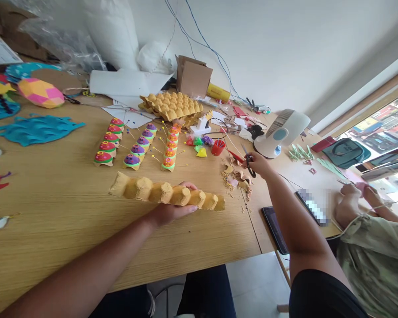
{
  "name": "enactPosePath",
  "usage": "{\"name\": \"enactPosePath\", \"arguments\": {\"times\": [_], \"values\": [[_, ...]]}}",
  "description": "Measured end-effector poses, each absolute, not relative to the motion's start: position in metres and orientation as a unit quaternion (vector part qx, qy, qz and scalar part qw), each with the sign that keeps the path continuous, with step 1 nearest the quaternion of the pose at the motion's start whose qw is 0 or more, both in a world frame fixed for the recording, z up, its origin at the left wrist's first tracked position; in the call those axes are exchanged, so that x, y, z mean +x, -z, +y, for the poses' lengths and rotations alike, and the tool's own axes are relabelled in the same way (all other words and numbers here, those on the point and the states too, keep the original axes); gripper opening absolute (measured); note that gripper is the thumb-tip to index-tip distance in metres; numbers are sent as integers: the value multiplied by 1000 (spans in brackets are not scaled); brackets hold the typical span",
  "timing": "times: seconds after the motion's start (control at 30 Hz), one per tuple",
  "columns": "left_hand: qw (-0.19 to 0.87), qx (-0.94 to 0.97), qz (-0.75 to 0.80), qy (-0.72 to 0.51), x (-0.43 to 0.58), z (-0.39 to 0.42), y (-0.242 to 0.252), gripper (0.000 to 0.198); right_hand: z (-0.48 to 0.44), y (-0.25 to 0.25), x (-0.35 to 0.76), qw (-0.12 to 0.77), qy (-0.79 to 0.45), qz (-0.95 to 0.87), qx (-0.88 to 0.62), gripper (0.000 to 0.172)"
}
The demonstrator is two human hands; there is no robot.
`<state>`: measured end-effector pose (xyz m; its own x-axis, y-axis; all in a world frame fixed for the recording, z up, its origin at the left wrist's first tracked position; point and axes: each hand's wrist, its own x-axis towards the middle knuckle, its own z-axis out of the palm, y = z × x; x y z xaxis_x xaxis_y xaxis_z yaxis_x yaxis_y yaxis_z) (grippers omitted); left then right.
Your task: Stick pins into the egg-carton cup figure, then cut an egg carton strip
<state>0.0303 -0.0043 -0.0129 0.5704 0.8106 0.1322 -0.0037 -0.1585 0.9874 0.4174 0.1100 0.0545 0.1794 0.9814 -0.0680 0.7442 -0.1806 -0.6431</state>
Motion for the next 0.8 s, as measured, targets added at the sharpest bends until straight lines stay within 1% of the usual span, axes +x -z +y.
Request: {"name": "enactPosePath", "arguments": {"times": [0.07, 0.1, 0.27, 0.33, 0.37, 0.47, 0.57, 0.63, 0.7, 0.8], "values": [[574, 671, 313, -350, 30, -5, 11, 42, 111, -63, 427, 273, -252, -561, -740, 34], [575, 670, 319, -346, 30, -5, 10, 42, 112, -65, 433, 272, -247, -551, -749, 32], [579, 664, 322, -348, 30, -6, 9, 42, 102, -60, 466, 214, -235, -562, -764, 28], [578, 662, 324, -352, 31, -5, 10, 42, 88, -57, 479, 192, -264, -582, -745, 31], [579, 660, 325, -352, 31, -5, 11, 42, 80, -56, 485, 194, -279, -588, -734, 35], [585, 657, 324, -348, 31, -5, 11, 42, 56, -61, 500, 216, -337, -598, -695, 41], [583, 657, 326, -349, 31, -6, 12, 42, 42, -73, 504, 249, -363, -592, -676, 44], [580, 657, 329, -352, 31, -6, 12, 41, 41, -80, 499, 280, -349, -577, -683, 43], [578, 660, 329, -350, 30, -6, 12, 42, 48, -84, 487, 305, -307, -551, -714, 40], [571, 668, 327, -346, 29, -5, 13, 43, 67, -81, 457, 307, -248, -503, -769, 36]]}}
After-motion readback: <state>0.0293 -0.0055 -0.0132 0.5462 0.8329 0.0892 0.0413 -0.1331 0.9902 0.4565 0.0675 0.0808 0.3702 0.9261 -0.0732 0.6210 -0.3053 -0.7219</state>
